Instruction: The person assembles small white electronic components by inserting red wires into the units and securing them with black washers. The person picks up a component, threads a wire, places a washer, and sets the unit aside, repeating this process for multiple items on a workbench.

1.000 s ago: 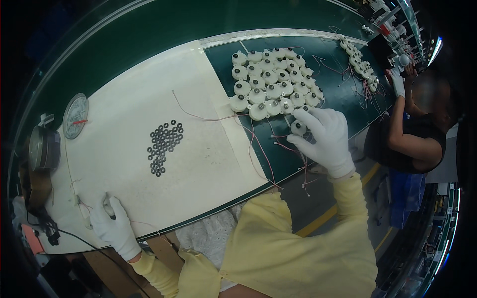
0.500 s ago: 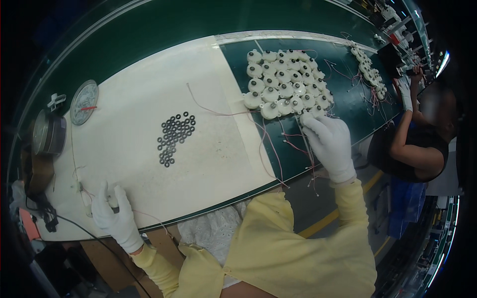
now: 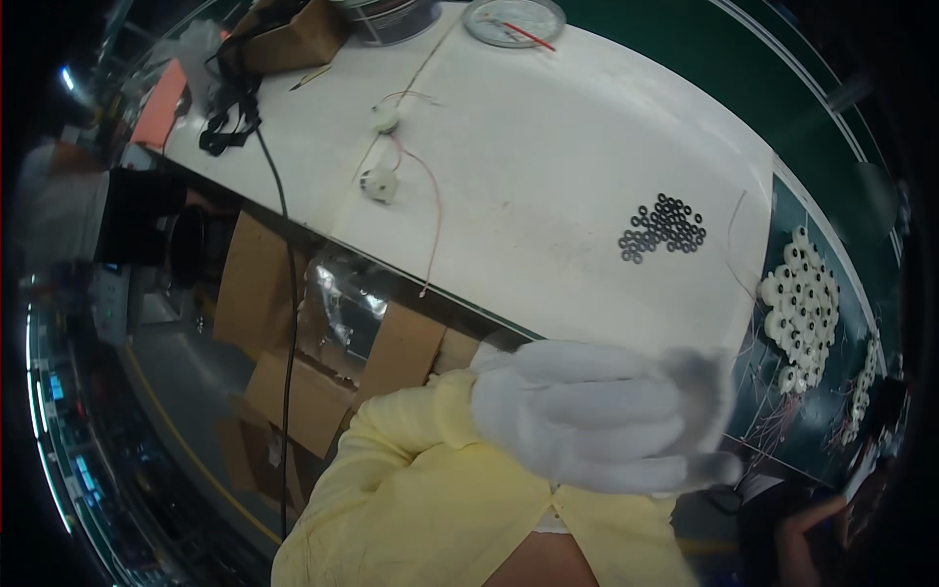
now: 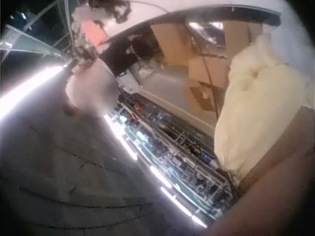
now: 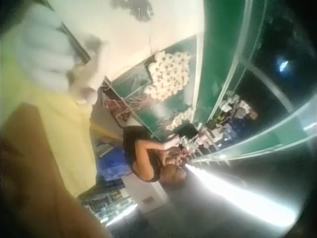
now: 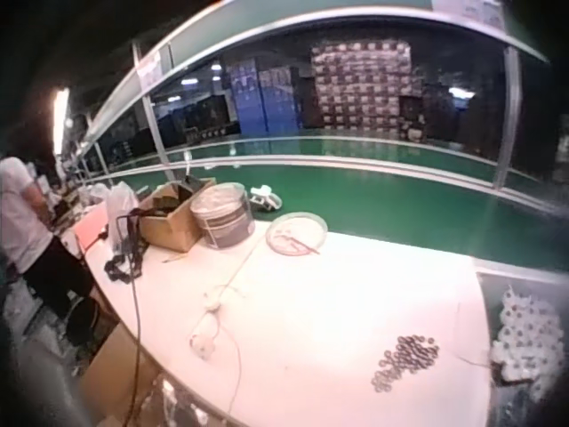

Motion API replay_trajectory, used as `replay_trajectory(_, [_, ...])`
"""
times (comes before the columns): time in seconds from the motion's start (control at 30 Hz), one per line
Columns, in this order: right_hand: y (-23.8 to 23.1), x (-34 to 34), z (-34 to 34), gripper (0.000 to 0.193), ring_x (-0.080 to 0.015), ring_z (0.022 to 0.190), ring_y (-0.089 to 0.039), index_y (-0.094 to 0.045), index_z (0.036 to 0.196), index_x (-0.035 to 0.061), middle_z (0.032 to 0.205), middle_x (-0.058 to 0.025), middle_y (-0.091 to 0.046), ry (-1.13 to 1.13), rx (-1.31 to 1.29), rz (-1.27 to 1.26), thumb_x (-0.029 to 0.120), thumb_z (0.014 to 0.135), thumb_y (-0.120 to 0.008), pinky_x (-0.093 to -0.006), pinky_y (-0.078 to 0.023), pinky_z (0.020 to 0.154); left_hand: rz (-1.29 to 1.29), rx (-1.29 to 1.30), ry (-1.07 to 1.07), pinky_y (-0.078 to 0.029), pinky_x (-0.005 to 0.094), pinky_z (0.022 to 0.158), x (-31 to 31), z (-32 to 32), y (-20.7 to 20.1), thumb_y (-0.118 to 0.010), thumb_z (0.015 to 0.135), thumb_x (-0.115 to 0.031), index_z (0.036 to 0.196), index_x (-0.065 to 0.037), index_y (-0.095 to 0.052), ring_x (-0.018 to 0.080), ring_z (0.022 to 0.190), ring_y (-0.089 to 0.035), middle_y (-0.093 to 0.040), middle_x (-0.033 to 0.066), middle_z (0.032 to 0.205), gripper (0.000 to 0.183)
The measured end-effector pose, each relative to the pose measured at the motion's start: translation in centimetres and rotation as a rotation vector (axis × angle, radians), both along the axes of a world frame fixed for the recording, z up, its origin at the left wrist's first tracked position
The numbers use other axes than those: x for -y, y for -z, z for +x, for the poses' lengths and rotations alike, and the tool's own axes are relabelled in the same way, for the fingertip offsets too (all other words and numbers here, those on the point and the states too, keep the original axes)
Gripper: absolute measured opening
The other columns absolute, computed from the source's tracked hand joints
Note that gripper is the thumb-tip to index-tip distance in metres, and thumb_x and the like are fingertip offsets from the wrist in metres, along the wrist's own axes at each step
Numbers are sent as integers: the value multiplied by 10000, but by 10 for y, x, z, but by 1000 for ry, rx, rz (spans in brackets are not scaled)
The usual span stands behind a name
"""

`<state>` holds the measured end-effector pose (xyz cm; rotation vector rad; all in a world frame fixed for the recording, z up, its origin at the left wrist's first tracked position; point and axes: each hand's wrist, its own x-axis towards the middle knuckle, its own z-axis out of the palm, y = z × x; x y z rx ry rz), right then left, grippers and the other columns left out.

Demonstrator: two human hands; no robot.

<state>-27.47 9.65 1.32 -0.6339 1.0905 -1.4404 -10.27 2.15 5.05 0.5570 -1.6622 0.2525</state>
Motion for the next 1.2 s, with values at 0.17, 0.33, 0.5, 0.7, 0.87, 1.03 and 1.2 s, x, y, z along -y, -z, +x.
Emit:
replay_trajectory(0.17, [-16,31,34,934,-146,876,-596,-656,1167,-36,1044,-97,-659,-481,10,227,846,907,-494,-261,-466,713,389,199,148,-492,318,635,12,38,-15,-701,853,-357,942,-204,-670,202,800,-636,-576,-12,899,180])
replay_trajectory(0.33, [-32,41,20,958,-98,808,-571,-670,1107,-18,932,-38,-641,-477,-309,56,893,859,-507,-232,-442,716,436,116,-549,-457,457,959,27,117,11,-728,896,-220,1243,-68,-639,365,1114,-603,-637,150,1217,389])
replay_trajectory(0.5, [-38,56,-7,787,-124,817,-598,-693,1119,0,920,-43,-654,-225,-911,-257,678,746,-841,-275,-464,707,618,214,-986,-534,429,830,43,189,39,-799,868,-230,1115,-89,-767,307,929,-667,-720,126,1012,286])
replay_trajectory(0.7, [-39,92,-23,525,-217,732,-585,-725,1188,65,822,-40,-653,-369,-1484,-424,401,808,-859,-337,-464,686,688,295,-624,-506,391,680,45,171,38,-820,833,-218,995,-108,-754,239,738,-627,-652,17,763,207])
replay_trajectory(0.87, [-34,114,-7,432,-211,755,-608,-670,1293,31,865,-43,-684,-455,-1603,-529,235,928,-776,-342,-493,709,725,288,-580,-481,381,684,54,180,44,-834,810,-197,979,-102,-716,239,720,-588,-620,13,772,226])
replay_trajectory(1.03, [-22,112,-3,430,-206,821,-641,-656,1299,6,943,-62,-720,-422,-1425,-324,116,905,-786,-306,-527,774,747,284,-552,-475,370,684,57,187,50,-832,786,-156,972,-98,-703,234,705,-577,-623,14,783,234])
replay_trajectory(1.2, [-20,112,-4,449,-167,870,-652,-651,1284,-3,974,-70,-729,-425,-1411,-356,48,867,-809,-287,-532,770,720,255,-523,-470,363,675,57,189,51,-833,772,-149,972,-108,-708,221,705,-582,-632,16,790,240])
